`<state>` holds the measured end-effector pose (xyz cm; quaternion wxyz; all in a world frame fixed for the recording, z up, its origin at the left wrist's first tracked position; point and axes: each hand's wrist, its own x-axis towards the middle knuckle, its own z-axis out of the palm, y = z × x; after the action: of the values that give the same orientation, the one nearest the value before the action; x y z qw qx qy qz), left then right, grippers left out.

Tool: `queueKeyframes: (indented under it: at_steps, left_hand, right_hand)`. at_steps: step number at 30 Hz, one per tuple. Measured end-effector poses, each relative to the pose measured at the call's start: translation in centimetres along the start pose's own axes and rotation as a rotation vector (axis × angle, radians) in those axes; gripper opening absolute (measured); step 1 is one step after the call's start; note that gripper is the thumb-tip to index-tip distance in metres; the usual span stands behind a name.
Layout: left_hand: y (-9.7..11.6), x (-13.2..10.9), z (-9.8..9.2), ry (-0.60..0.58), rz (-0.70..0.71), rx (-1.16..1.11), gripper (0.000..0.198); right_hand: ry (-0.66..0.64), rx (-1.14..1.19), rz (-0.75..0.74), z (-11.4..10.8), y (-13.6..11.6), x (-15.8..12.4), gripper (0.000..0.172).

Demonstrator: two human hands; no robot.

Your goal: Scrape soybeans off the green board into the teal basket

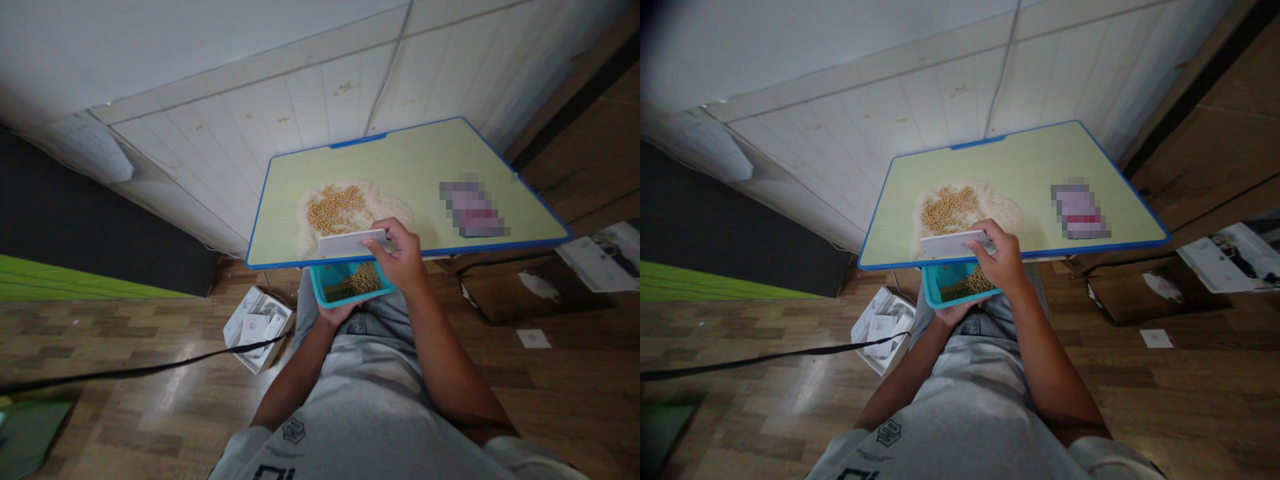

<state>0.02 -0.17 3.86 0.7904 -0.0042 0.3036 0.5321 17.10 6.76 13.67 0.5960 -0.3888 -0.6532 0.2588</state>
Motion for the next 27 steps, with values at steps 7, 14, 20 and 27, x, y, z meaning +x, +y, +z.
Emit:
queueKeyframes:
  at_steps: [7, 14, 20, 27]
  left_hand:
    - [-0.1, 0.1, -0.4, -0.011, -0.022, -0.007, 0.093]
    - [0.0, 0.4, -0.6, 0.017, -0.028, -0.032, 0.087]
    - [-0.2, 0.5, -0.7, 0.026, -0.014, -0.052, 0.089]
    - [-0.2, 0.6, -1.0, 0.064, -0.025, -0.083, 0.092]
  right_hand:
    - [0.031, 0.011, -0.019, -0.3, 0.1, -0.1, 0.024]
    - [-0.029, 0.014, -0.069, 0.3, 0.3, -0.2, 0.014]
    - [0.085, -0.008, -0.062, -0.4, 0.7, -0.3, 0.013]
    - [0.359, 0.010, 0.000, -2.4, 2.2, 0.4, 0.024]
